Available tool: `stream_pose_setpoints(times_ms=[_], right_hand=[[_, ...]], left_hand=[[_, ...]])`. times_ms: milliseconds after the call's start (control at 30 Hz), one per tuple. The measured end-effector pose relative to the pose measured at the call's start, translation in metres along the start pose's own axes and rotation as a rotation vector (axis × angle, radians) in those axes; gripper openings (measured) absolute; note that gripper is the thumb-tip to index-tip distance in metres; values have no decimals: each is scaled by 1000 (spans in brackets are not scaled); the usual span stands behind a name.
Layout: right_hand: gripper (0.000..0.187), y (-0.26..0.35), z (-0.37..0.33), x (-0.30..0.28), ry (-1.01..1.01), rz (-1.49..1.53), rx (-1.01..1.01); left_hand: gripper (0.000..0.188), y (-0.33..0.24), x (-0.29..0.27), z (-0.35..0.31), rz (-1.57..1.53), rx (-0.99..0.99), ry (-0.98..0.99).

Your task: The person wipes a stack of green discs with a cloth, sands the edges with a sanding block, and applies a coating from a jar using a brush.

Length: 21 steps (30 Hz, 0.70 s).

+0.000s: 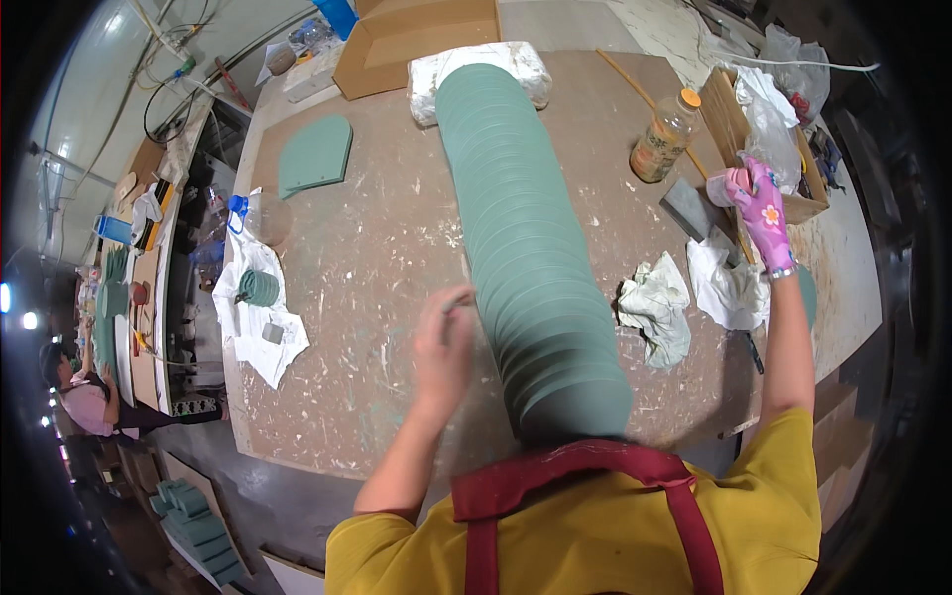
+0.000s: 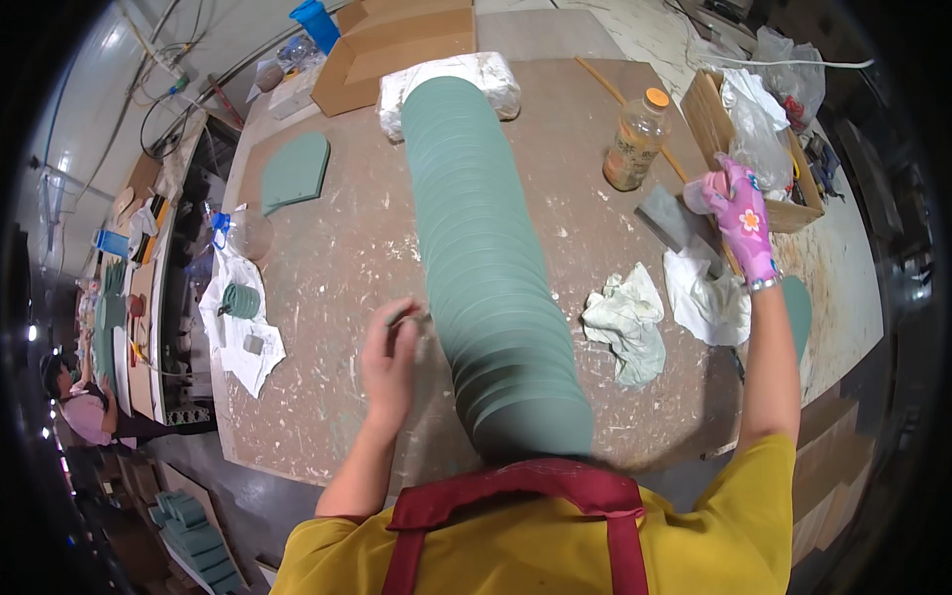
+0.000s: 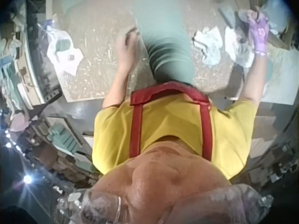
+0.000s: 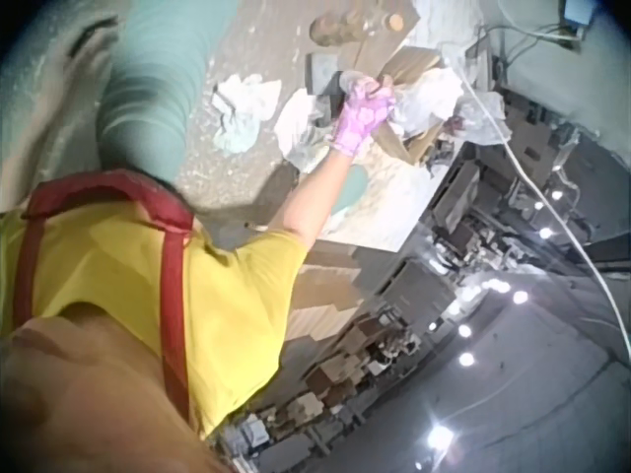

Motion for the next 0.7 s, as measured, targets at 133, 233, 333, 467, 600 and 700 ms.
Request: stream_pose_setpoints(times_ms=[133,233,333,467,600,700], right_hand=[[55,153,-12,-15,270,293,-172],[56,231,-40,-8,457,424,-231],[53,250,-55,-13,477,450,-262],[48,229,-43,-28,222,484,-163],[44,143,-29,46,346,273,8],[54,105,-49,103,552,3,73]], left_hand=[[78,-79,54,7,377,499,143],[101,-111,89,19,346,612,130],[112,-112,106,27,107,394,376],[106,-89,102,19,119,215,429],[91,-59,64,18,-186,53,219],[85,-50,37,22,-232,34,30]])
Point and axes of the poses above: each hand's wrist, its own z-axis towards the middle knuckle, its own x-axis out of the palm, y = z × x, the point moved 6 cm from there along z, towards the middle knuckle, and after that the axes turned 2 degrees about -x, right-handed, at the moved point
